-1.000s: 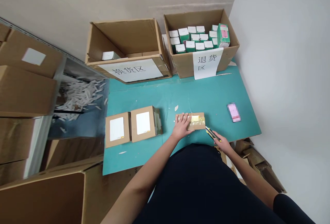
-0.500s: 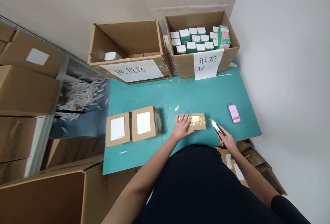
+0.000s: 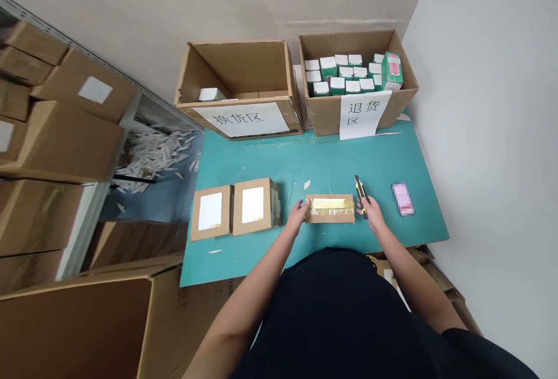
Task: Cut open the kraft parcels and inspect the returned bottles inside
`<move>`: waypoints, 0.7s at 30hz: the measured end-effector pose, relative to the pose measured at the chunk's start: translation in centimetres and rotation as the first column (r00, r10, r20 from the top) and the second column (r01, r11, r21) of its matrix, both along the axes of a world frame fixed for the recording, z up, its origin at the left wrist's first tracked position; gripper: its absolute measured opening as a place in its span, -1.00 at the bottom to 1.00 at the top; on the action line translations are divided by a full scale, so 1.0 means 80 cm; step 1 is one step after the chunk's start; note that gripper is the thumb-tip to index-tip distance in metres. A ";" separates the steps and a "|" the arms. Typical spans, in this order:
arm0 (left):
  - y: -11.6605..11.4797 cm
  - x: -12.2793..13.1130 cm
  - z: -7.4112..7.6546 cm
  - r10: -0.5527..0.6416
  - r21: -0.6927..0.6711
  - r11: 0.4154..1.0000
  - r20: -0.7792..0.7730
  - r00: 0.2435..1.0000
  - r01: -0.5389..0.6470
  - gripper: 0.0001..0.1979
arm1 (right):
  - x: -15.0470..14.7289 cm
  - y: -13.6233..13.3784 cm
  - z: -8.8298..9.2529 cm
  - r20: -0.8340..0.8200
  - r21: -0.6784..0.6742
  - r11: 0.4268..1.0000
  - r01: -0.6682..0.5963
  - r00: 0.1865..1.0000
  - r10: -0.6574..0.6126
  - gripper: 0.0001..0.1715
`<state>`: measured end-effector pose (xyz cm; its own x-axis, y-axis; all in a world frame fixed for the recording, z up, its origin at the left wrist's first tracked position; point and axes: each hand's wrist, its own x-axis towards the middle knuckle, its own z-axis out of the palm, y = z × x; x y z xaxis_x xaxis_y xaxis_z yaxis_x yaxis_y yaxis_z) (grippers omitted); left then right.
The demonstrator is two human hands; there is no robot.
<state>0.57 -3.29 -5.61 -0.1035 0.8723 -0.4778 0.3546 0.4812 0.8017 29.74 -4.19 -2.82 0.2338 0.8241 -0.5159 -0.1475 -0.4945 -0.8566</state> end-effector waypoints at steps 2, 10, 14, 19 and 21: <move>0.007 0.004 -0.001 0.027 -0.077 0.997 0.126 0.992 -0.017 -0.42 | -0.008 0.021 -0.005 0.056 0.001 1.000 -0.031 0.998 0.031 -0.37; -0.005 0.004 -0.007 -0.047 0.154 0.988 0.219 0.975 0.013 -0.38 | -0.004 0.034 0.003 0.034 0.133 0.989 -0.055 0.998 0.051 -0.40; -0.026 0.002 -0.019 -0.023 0.087 0.996 0.200 0.980 0.006 -0.41 | -0.004 0.013 -0.011 0.038 0.069 0.996 -0.051 0.998 0.049 -0.40; -0.005 0.001 -0.023 0.100 -0.015 0.995 0.161 0.982 -0.099 -0.35 | 0.001 0.020 -0.028 0.066 0.060 0.998 0.008 0.998 -0.012 -0.39; 0.019 0.000 -0.020 0.134 -0.044 0.991 0.156 0.979 -0.129 -0.32 | 0.003 0.037 -0.030 0.089 0.068 0.998 -0.014 0.996 0.008 -0.37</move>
<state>0.55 -1.79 -7.17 -0.1370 0.8394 -0.5259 0.1560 0.5426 0.8254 29.97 -1.26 -5.25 0.2665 0.8595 -0.4361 -0.0645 -0.4355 -0.8979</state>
